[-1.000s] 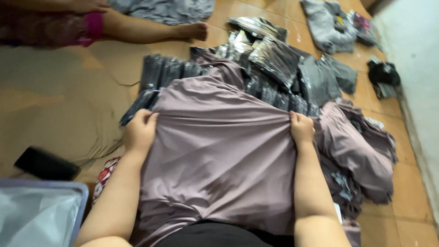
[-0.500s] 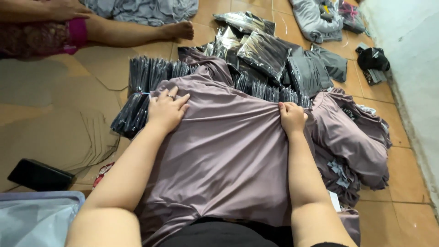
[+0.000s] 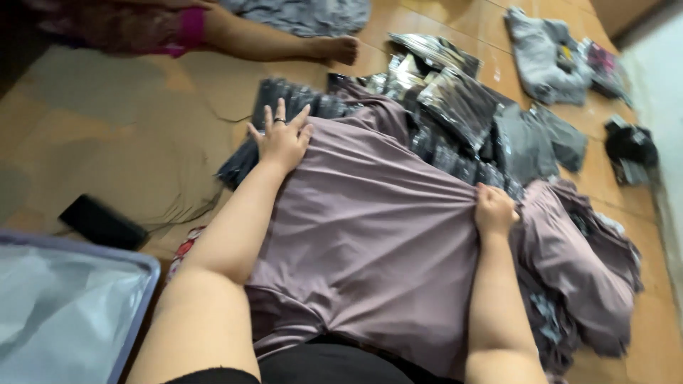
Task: The person folds a mauve long-sleeved shirt by placing a cardboard insert inside, folding the sleeves inward, and folding the body into a compact rectangle. The folded shirt is then placed on a stack of similar folded garments.
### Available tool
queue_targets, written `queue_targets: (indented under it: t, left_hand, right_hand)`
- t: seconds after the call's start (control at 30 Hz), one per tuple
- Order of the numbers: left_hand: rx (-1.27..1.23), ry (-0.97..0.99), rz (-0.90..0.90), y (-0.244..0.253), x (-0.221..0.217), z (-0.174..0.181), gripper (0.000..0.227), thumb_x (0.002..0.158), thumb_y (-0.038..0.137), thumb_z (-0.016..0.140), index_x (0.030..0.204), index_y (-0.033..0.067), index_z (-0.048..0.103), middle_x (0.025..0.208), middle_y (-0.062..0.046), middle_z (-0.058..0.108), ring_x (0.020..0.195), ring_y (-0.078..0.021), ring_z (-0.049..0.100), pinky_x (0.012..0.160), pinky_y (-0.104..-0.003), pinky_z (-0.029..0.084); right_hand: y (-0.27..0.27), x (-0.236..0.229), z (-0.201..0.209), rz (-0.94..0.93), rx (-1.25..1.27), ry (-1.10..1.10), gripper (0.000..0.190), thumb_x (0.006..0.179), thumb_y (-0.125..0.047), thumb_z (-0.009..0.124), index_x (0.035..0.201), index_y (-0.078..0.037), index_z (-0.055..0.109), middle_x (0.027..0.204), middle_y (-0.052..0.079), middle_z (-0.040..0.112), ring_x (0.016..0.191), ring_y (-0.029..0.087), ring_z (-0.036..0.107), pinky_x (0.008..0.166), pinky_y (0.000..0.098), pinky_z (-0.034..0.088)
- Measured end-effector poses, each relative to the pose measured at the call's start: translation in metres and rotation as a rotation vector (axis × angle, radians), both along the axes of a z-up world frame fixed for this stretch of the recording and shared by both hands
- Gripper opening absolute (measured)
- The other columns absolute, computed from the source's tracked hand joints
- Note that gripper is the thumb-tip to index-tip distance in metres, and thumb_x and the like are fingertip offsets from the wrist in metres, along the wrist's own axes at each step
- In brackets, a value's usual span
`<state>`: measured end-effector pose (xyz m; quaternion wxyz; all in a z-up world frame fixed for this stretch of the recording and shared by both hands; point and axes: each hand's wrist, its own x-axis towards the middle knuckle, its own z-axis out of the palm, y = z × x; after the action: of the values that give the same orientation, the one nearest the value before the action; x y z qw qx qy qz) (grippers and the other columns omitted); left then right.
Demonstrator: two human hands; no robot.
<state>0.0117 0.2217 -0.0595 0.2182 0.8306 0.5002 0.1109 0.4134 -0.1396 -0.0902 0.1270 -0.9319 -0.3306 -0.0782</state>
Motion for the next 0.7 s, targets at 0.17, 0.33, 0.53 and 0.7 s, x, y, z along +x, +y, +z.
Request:
queue_targets:
  t: [0.17,0.33,0.53,0.7]
  left_hand:
    - [0.446,-0.483,0.146,0.036,-0.101,-0.048,0.048,0.097,0.016,0.066,0.143,0.0277,0.061,0.139,-0.018,0.059,0.132,-0.0398,0.054,0.108,-0.056,0.044]
    - [0.124,-0.342,0.530,0.073,-0.237,-0.166,0.049,0.095,0.016,0.063,0.143,0.0183,0.060,0.131,-0.021,0.062,0.125,-0.0410,0.056,0.104,-0.055,0.044]
    - [-0.257,-0.040,0.627,0.060,-0.278,-0.202,0.057,0.098,0.037,0.061,0.149,0.0111,0.054,0.145,-0.027,0.051,0.135,-0.0435,0.046,0.106,-0.056,0.043]
    - [-0.249,0.035,0.537,0.070,-0.266,-0.229,0.081,0.090,0.049,0.071,0.154,0.0089,0.042,0.162,-0.030,0.030,0.151,-0.0446,0.024,0.118,-0.055,0.030]
  right_hand:
    - [-0.016,0.033,-0.037,-0.011,0.002,-0.315,0.029,0.116,-0.046,0.045,0.132,-0.035,0.066,0.122,-0.003,0.061,0.113,0.031,0.063,0.087,0.0548,0.057]
    - [-0.003,0.010,-0.006,-0.046,0.045,-0.151,0.037,0.116,-0.042,0.037,0.130,-0.029,0.069,0.126,0.009,0.059,0.115,0.041,0.057,0.087,0.0642,0.048]
    - [0.003,-0.021,0.026,-0.015,0.117,0.043,0.067,0.118,-0.054,0.028,0.107,-0.001,0.067,0.113,0.030,0.059,0.106,0.051,0.053,0.085,0.0653,0.039]
    - [0.005,-0.009,0.020,0.007,0.078,-0.009,0.060,0.117,-0.044,0.032,0.113,-0.001,0.074,0.116,0.033,0.063,0.108,0.053,0.053,0.093,0.0623,0.038]
